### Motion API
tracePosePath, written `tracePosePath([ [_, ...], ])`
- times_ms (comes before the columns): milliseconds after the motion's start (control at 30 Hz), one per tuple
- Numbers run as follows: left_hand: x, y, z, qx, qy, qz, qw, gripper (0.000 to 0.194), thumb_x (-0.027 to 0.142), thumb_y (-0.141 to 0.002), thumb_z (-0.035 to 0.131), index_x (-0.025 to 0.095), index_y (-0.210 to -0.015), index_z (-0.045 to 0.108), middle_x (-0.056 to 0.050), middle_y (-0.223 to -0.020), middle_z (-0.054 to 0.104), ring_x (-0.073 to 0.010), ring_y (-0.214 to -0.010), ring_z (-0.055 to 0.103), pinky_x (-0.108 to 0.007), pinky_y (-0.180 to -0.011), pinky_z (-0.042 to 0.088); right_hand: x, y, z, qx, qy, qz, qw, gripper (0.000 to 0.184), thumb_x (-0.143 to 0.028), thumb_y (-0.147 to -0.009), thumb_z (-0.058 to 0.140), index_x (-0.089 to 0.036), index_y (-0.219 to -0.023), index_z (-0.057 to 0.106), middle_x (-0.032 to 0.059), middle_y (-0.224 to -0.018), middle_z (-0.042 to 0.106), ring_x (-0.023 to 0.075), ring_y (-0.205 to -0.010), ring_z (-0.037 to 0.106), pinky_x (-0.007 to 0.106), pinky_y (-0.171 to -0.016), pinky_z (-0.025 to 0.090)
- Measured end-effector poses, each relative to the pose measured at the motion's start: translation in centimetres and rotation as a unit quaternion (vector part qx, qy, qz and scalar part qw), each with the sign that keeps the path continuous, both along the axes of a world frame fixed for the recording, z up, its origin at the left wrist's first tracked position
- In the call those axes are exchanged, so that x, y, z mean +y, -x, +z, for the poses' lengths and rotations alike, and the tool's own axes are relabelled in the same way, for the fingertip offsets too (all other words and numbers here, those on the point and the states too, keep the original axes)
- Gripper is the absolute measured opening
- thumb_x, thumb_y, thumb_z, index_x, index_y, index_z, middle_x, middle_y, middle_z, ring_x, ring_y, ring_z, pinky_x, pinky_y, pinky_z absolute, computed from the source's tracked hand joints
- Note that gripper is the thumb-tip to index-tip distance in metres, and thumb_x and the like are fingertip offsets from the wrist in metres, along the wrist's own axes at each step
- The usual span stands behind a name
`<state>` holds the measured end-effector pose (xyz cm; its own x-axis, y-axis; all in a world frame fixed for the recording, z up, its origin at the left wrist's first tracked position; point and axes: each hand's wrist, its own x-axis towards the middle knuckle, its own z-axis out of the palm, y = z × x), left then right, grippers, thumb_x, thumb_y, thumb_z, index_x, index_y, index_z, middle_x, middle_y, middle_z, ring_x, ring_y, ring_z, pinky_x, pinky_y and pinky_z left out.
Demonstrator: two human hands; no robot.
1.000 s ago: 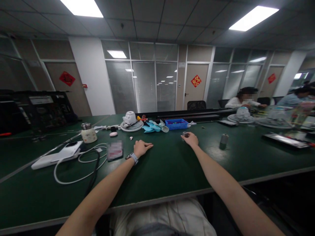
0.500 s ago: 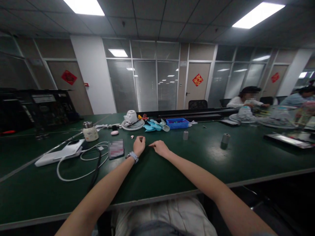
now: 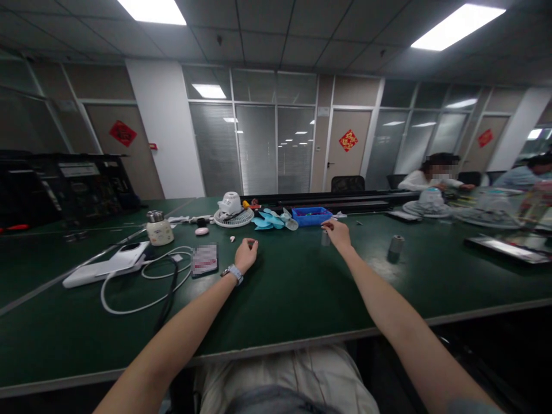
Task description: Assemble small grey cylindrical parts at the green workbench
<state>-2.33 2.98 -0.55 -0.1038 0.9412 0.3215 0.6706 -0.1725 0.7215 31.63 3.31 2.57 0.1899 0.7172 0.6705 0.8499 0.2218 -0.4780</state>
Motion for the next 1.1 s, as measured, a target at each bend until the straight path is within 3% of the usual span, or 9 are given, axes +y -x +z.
tracePosePath([
  [200, 0.1, 0.0, -0.1, 0.016, 0.001, -0.004, 1.000, 0.034, 0.041, -0.086, 0.045, 0.016, -0.106, 0.057, -0.011, -0.099, 0.065, -0.0190, -0.083, 0.062, -0.027, -0.070, 0.044, -0.2, 0.6, -0.2, -0.020, 0.032, -0.041, 0.998, 0.017, -0.021, -0.079, 0.055, -0.024, -0.090, 0.068, 0.0006, -0.087, 0.070, 0.0171, -0.084, 0.063, 0.028, -0.080, 0.045],
  [367, 0.1, -0.1, -0.2, 0.019, 0.001, -0.004, 1.000, 0.034, 0.041, -0.085, 0.044, 0.017, -0.106, 0.056, -0.010, -0.096, 0.066, -0.0205, -0.085, 0.062, -0.029, -0.071, 0.044, -0.7, 0.3, 0.1, -0.003, 0.049, -0.063, 0.997, 0.018, -0.035, -0.077, 0.060, -0.024, -0.089, 0.068, 0.0017, -0.083, 0.071, 0.0193, -0.084, 0.064, 0.029, -0.078, 0.046],
  [500, 0.2, 0.0, -0.3, 0.018, 0.005, -0.004, 1.000, 0.034, 0.041, -0.085, 0.045, 0.016, -0.106, 0.056, -0.010, -0.097, 0.066, -0.0202, -0.084, 0.062, -0.028, -0.070, 0.044, -0.5, -0.3, -0.9, 0.066, 0.047, -0.052, 0.995, 0.043, -0.046, -0.066, 0.069, -0.023, -0.102, 0.064, 0.0040, -0.099, 0.069, 0.0192, -0.091, 0.064, 0.029, -0.080, 0.047],
  [600, 0.3, 0.1, -0.3, 0.021, 0.004, -0.005, 1.000, 0.035, 0.040, -0.085, 0.046, 0.016, -0.107, 0.056, -0.011, -0.097, 0.066, -0.0202, -0.084, 0.062, -0.028, -0.070, 0.044, -0.1, -0.8, -2.2, 0.108, 0.114, -0.068, 0.985, 0.065, -0.051, -0.056, 0.074, -0.018, -0.110, 0.061, 0.0093, -0.108, 0.066, 0.0225, -0.096, 0.063, 0.032, -0.082, 0.048],
  [700, 0.3, 0.1, -0.3, 0.024, 0.002, -0.006, 1.000, 0.034, 0.040, -0.084, 0.046, 0.016, -0.108, 0.055, -0.010, -0.097, 0.066, -0.0198, -0.083, 0.062, -0.028, -0.070, 0.044, 0.0, -0.6, -2.8, 0.109, 0.170, -0.086, 0.976, 0.060, -0.045, -0.059, 0.074, -0.015, -0.109, 0.062, 0.0109, -0.103, 0.068, 0.0239, -0.096, 0.063, 0.033, -0.084, 0.048],
  [800, 0.2, 0.1, -0.2, 0.026, 0.001, -0.007, 1.000, 0.034, 0.039, -0.083, 0.048, 0.016, -0.107, 0.056, -0.010, -0.096, 0.066, -0.0195, -0.082, 0.062, -0.028, -0.070, 0.045, -0.3, 1.5, -2.5, 0.105, 0.161, -0.103, 0.976, 0.050, -0.039, -0.063, 0.073, -0.015, -0.106, 0.065, 0.0112, -0.101, 0.069, 0.0248, -0.097, 0.063, 0.034, -0.084, 0.048],
  [867, -0.1, 0.0, 0.0, 0.023, -0.003, -0.012, 1.000, 0.033, 0.040, -0.082, 0.050, 0.017, -0.105, 0.058, -0.009, -0.094, 0.066, -0.0186, -0.079, 0.061, -0.028, -0.070, 0.045, -0.5, 4.0, -2.2, 0.114, 0.147, -0.047, 0.981, 0.049, -0.039, -0.062, 0.074, -0.016, -0.104, 0.065, 0.0100, -0.098, 0.069, 0.0230, -0.094, 0.064, 0.033, -0.082, 0.050],
  [1000, -1.0, -0.5, 0.6, -0.001, -0.043, -0.061, 0.997, 0.037, 0.048, -0.079, 0.052, 0.019, -0.098, 0.064, -0.005, -0.086, 0.066, -0.0157, -0.073, 0.060, -0.026, -0.067, 0.045, -0.9, 10.6, -2.6, 0.136, 0.130, 0.130, 0.973, 0.051, -0.039, -0.061, 0.075, -0.017, -0.106, 0.064, 0.0079, -0.094, 0.070, 0.0183, -0.085, 0.067, 0.028, -0.077, 0.052],
  [1100, -1.8, -1.0, 1.0, -0.014, -0.090, -0.101, 0.991, 0.045, 0.055, -0.078, 0.050, 0.019, -0.099, 0.067, -0.004, -0.082, 0.066, -0.0149, -0.071, 0.058, -0.025, -0.065, 0.045, -1.3, 14.3, -3.5, 0.122, 0.127, 0.188, 0.966, 0.048, -0.038, -0.062, 0.075, -0.018, -0.105, 0.064, 0.0068, -0.093, 0.071, 0.0185, -0.083, 0.067, 0.029, -0.076, 0.052],
])
